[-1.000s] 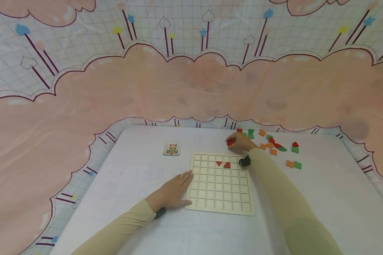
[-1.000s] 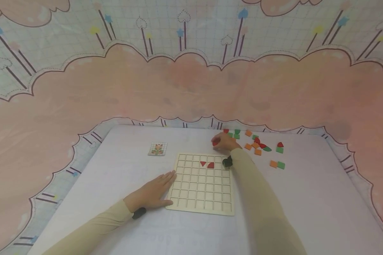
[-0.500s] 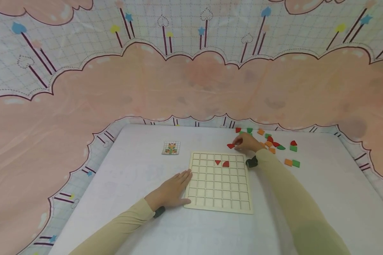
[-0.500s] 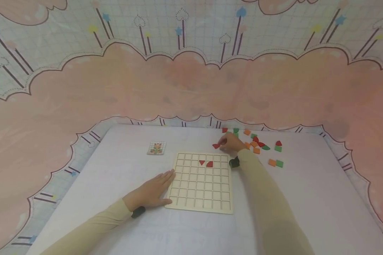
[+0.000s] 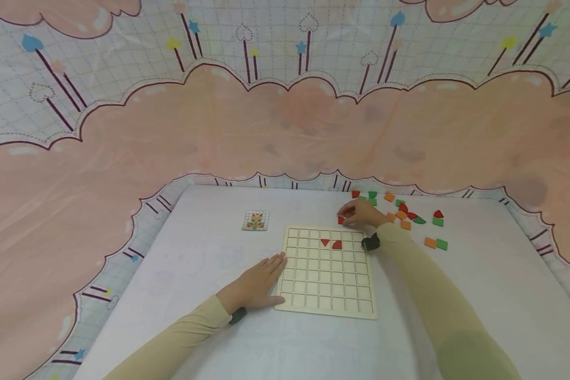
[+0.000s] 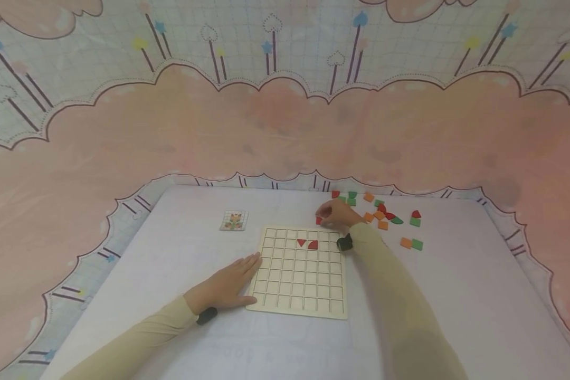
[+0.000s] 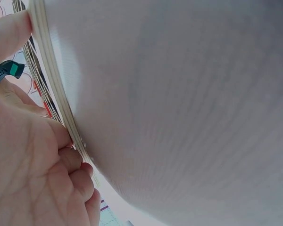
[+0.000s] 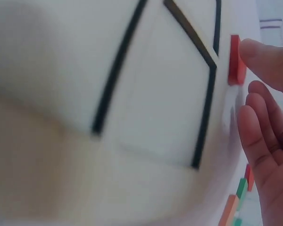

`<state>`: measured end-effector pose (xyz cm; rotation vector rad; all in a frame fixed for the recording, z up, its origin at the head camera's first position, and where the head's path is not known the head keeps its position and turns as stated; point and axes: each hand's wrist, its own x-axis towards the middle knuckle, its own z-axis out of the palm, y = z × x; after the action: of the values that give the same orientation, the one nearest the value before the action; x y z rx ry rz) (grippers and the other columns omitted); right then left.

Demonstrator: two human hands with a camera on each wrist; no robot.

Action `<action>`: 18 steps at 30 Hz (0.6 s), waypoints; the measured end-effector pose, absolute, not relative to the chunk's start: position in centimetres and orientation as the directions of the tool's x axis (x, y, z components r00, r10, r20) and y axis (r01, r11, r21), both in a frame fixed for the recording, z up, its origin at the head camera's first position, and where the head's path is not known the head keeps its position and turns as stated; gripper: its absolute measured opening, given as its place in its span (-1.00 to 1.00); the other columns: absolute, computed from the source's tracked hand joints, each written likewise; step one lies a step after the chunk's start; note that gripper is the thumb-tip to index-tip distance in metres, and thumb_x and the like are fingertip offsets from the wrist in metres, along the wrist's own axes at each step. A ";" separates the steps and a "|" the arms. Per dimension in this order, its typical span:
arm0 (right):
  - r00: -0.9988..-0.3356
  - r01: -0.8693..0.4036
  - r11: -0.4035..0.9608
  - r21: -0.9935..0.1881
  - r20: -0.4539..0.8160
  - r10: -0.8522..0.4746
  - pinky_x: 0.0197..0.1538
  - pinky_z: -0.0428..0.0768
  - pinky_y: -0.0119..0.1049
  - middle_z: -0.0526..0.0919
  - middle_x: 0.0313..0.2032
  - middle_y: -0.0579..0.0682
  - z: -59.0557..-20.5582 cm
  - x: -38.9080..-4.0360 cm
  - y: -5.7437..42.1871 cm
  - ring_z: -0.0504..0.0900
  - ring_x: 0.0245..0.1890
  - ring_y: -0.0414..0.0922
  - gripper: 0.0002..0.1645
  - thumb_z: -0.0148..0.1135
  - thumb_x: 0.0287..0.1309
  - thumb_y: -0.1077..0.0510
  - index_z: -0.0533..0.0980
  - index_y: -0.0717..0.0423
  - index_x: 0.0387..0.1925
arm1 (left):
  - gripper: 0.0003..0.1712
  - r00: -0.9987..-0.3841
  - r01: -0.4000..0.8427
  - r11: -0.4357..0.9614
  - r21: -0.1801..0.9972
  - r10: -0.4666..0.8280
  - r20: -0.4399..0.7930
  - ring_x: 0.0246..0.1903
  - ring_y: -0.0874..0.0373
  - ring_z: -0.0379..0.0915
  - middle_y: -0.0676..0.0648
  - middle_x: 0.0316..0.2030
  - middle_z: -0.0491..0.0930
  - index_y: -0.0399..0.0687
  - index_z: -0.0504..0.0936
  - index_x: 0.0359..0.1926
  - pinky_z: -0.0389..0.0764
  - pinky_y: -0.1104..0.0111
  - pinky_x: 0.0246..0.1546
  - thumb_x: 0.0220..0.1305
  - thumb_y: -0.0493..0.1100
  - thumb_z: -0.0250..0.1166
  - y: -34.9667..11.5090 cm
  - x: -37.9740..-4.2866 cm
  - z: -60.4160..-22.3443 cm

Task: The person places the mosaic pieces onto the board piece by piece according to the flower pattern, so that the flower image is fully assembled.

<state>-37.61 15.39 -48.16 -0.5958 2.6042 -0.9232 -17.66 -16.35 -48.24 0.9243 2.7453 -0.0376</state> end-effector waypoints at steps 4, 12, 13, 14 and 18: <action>-0.869 -0.229 0.736 -0.637 -0.207 -0.449 -0.05 0.54 -0.28 0.62 -0.13 0.08 -48.2 -37.4 15.0 0.50 -0.16 -0.06 -0.64 0.37 -0.02 0.24 0.64 0.10 -0.09 | 0.04 -0.769 0.597 0.799 0.063 0.593 -0.238 0.47 -0.03 -0.15 -0.21 0.47 -0.10 -0.27 -0.04 0.44 0.06 0.18 0.45 0.24 0.36 0.04 -16.3 -17.6 -48.1; -0.867 -0.236 0.744 -0.625 -0.210 -0.452 -0.01 0.54 -0.20 0.61 -0.13 0.11 -48.0 -37.0 15.4 0.49 -0.15 -0.03 -0.60 0.36 -0.01 0.22 0.60 0.17 -0.05 | 0.04 -0.772 0.595 0.802 0.053 0.588 -0.241 0.47 -0.03 -0.15 -0.22 0.47 -0.10 -0.27 -0.04 0.44 0.06 0.18 0.45 0.24 0.37 0.03 -16.4 -17.6 -48.0; -0.867 -0.238 0.744 -0.624 -0.209 -0.452 -0.01 0.55 -0.20 0.61 -0.14 0.10 -48.1 -37.1 15.5 0.49 -0.16 -0.04 -0.59 0.37 -0.02 0.22 0.60 0.17 -0.05 | 0.04 -0.772 0.594 0.803 0.053 0.588 -0.240 0.46 -0.03 -0.15 -0.22 0.47 -0.10 -0.27 -0.04 0.44 0.06 0.18 0.45 0.24 0.36 0.03 -16.4 -17.6 -48.0; -0.867 -0.241 0.745 -0.622 -0.206 -0.453 -0.01 0.55 -0.20 0.61 -0.14 0.10 -48.1 -37.1 15.5 0.50 -0.16 -0.04 -0.59 0.37 -0.02 0.22 0.60 0.17 -0.05 | 0.04 -0.773 0.592 0.804 0.054 0.586 -0.241 0.47 -0.03 -0.15 -0.22 0.47 -0.10 -0.27 -0.04 0.44 0.05 0.18 0.45 0.24 0.37 0.03 -16.4 -17.6 -48.0; -0.867 -0.248 0.734 -0.633 -0.193 -0.459 -0.01 0.56 -0.19 0.61 -0.15 0.12 -48.3 -37.1 15.7 0.52 -0.16 -0.04 -0.59 0.38 -0.04 0.22 0.60 0.21 -0.06 | 0.04 -0.775 0.589 0.806 0.062 0.584 -0.242 0.47 -0.03 -0.16 -0.21 0.47 -0.11 -0.26 -0.05 0.45 0.05 0.18 0.45 0.24 0.36 0.03 -16.5 -17.6 -48.1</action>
<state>-37.15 15.75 -48.26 -0.5484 2.5990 -0.8794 -17.64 -16.48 -48.15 0.9067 2.7433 -0.0255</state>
